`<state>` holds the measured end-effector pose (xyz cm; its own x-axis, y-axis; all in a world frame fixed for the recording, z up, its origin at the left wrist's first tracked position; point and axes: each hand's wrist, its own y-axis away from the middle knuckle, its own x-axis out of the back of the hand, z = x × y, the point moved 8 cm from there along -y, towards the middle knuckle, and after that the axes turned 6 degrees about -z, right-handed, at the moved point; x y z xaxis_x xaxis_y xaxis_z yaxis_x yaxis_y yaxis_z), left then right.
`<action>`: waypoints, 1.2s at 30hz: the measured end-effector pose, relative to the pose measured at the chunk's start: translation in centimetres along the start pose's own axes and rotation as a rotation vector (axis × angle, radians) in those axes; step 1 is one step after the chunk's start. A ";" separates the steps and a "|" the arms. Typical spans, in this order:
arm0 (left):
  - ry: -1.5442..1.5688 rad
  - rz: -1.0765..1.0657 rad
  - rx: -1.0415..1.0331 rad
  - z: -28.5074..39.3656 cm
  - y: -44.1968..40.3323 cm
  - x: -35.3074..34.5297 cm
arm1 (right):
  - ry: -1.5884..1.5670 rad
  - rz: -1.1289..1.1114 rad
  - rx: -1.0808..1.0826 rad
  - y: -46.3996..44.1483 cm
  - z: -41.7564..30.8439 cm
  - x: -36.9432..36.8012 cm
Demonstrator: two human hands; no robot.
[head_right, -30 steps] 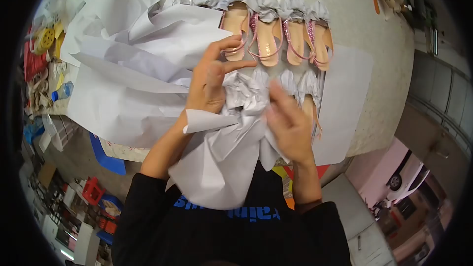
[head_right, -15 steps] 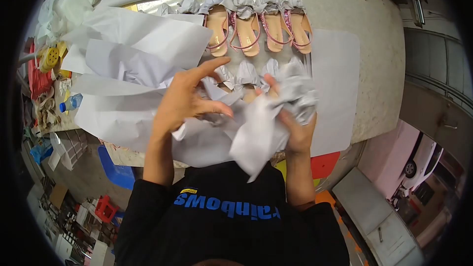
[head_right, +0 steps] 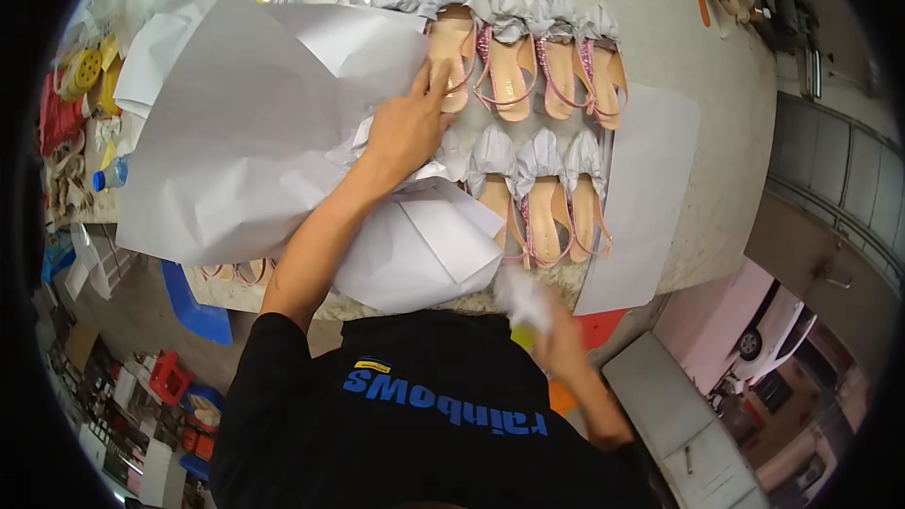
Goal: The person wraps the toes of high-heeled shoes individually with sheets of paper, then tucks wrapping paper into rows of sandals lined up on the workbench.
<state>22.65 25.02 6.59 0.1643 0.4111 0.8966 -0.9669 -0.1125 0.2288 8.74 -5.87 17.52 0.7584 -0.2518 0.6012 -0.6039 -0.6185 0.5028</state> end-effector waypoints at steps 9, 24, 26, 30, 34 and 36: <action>0.101 -0.058 -0.063 -0.3 -0.4 -0.2 | 0.735 0.132 0.080 -42.8 -7.8 6.7; 0.108 -0.082 -0.034 -0.1 -1.1 0.2 | 0.561 0.481 0.322 -43.9 -7.6 8.5; 0.143 -0.048 -0.048 -0.3 -1.2 0.3 | 0.558 0.369 0.335 -41.7 -9.1 8.3; 0.172 -0.008 -0.042 -0.7 -0.7 0.4 | 0.467 0.314 0.340 -40.8 -9.6 7.9; 0.150 0.014 -0.034 -0.9 -1.2 0.7 | 0.202 0.513 0.283 -42.8 -8.1 9.7; 0.143 0.026 -0.020 -1.3 -2.0 0.5 | 0.210 0.449 0.181 -45.1 -7.8 9.7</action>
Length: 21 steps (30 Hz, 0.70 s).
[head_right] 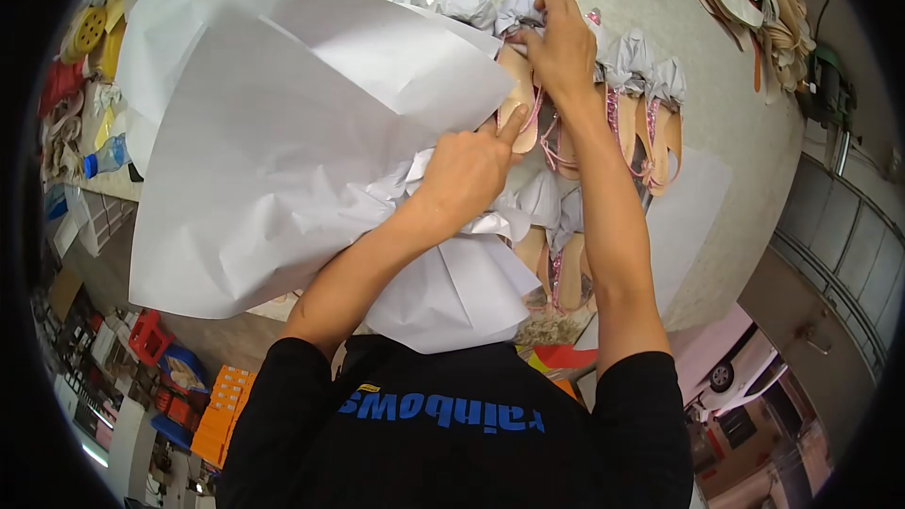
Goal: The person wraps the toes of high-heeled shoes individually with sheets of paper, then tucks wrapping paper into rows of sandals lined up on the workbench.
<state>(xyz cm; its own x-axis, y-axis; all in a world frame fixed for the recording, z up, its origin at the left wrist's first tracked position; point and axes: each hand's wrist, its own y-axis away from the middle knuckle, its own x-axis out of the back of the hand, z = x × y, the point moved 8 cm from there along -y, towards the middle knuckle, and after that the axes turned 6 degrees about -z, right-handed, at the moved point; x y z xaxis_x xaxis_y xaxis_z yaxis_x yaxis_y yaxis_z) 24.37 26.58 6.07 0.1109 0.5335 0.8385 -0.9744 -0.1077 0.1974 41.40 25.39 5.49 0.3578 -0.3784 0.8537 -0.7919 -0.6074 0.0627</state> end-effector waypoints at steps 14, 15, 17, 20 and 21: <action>0.222 0.399 0.184 1.1 22.5 15.0 | -0.097 -0.430 0.162 8.4 -15.4 -3.1; 0.276 0.269 0.508 -1.7 25.4 13.4 | 0.106 -0.493 0.250 10.2 -17.3 -2.7; 0.224 0.570 0.674 -4.5 30.8 12.5 | -0.423 -0.390 0.462 14.9 -17.9 -3.9; 0.418 0.773 0.599 -5.7 33.5 8.9 | -0.419 -0.596 0.405 23.9 -21.2 -3.0; 0.517 0.867 0.551 -6.4 33.9 8.1 | -0.487 -0.578 0.481 26.8 -22.3 -2.1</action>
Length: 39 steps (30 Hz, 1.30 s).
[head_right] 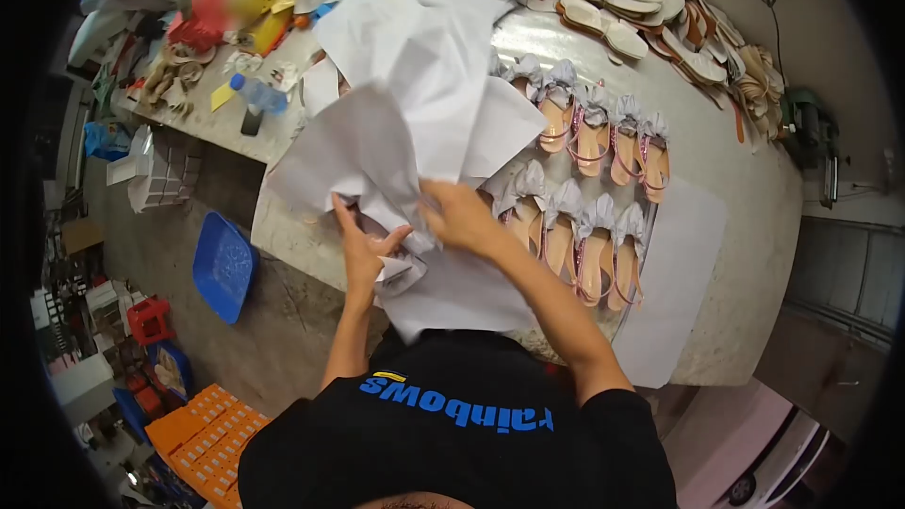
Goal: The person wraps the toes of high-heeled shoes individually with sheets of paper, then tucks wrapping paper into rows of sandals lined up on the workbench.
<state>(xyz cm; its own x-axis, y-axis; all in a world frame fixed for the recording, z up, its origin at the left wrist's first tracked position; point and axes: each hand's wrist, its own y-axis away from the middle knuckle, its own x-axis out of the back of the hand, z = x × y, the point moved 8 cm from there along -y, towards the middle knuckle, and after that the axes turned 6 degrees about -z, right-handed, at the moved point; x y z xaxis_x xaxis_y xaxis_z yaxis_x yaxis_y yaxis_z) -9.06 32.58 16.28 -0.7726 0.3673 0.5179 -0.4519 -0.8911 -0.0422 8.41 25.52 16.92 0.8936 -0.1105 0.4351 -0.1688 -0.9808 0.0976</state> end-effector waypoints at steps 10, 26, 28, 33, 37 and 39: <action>0.302 -0.348 -0.128 0.5 2.2 6.5 | 0.298 0.376 -0.410 7.5 6.7 4.9; -0.899 -0.204 0.056 -15.7 -14.5 30.1 | 0.225 0.622 -0.502 6.2 -4.8 -9.0; -0.734 -0.496 -0.159 -7.5 -13.6 25.6 | 0.421 0.901 -0.220 7.1 -10.1 -7.2; -0.556 -0.805 -0.436 -12.1 -13.3 15.1 | -0.522 0.876 -0.582 10.8 -6.6 -12.8; -0.245 -0.735 -0.607 -13.6 -13.2 15.0 | -0.801 0.548 -0.663 13.4 -6.5 -26.6; -0.133 -0.701 -0.597 -11.0 -14.2 18.4 | -0.649 0.558 -0.740 17.3 -6.0 -25.9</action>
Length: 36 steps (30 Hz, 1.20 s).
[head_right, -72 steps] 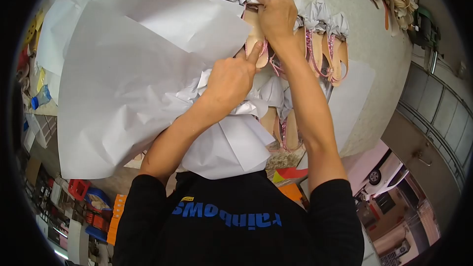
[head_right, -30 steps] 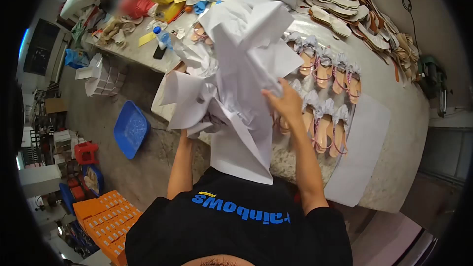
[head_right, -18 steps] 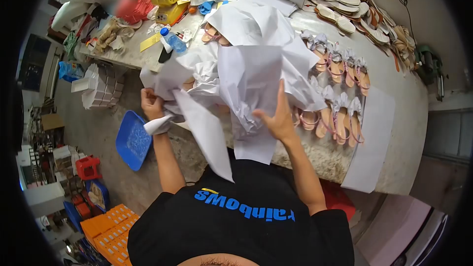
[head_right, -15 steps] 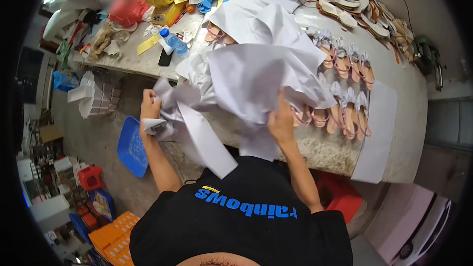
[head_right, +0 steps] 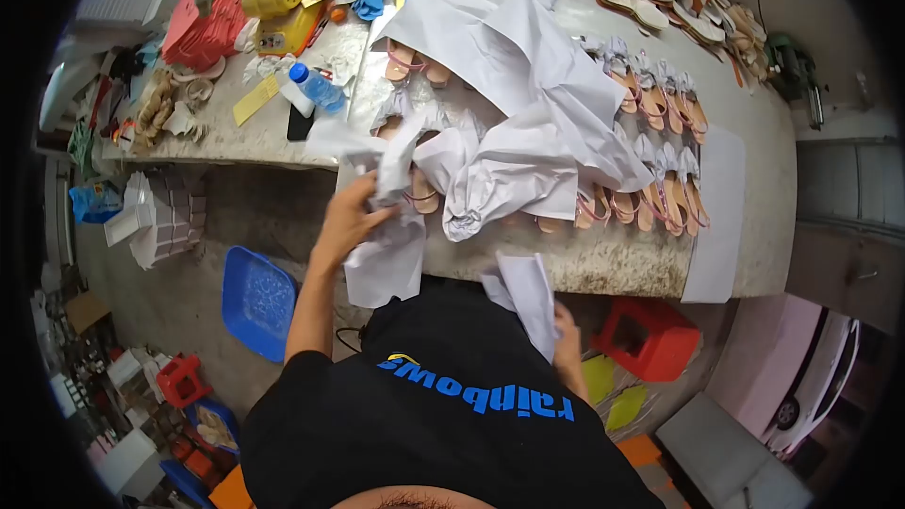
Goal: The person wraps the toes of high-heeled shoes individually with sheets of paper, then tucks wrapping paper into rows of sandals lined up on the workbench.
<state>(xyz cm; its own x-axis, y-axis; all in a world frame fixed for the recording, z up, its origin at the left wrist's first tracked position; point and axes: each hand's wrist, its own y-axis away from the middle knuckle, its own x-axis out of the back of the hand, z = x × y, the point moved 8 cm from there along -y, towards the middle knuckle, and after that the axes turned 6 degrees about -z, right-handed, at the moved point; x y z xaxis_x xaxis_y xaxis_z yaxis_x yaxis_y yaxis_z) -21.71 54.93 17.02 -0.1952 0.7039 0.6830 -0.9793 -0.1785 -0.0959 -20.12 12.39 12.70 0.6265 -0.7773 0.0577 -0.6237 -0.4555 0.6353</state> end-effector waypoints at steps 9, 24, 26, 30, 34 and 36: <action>-0.343 -0.449 0.356 11.2 -5.2 2.6 | 0.475 0.367 0.393 -0.3 -17.8 13.1; -0.158 -0.230 0.391 13.0 -6.6 -0.2 | 0.987 0.124 0.228 -46.2 -27.7 12.6; -0.111 -0.148 0.449 12.8 -5.8 3.3 | 1.055 0.101 0.101 -41.0 -29.5 11.6; -0.185 -0.267 0.403 15.3 -7.3 6.9 | 0.883 -0.268 0.322 -27.5 -31.2 1.9; -0.472 -0.757 0.242 15.1 -8.8 2.0 | 1.295 -0.814 0.482 -15.3 -23.9 -10.8; -0.411 -0.877 0.140 7.9 -9.2 -5.1 | 1.065 -0.516 0.609 -15.5 -22.4 -8.5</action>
<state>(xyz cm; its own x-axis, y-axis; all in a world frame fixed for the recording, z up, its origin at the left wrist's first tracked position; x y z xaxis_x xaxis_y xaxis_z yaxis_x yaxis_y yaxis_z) -11.29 47.54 20.07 0.6591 0.3365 0.6726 -0.7475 0.1954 0.6348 -5.32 35.79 19.63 0.7362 0.1313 0.6639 -0.1394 -0.9306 0.3386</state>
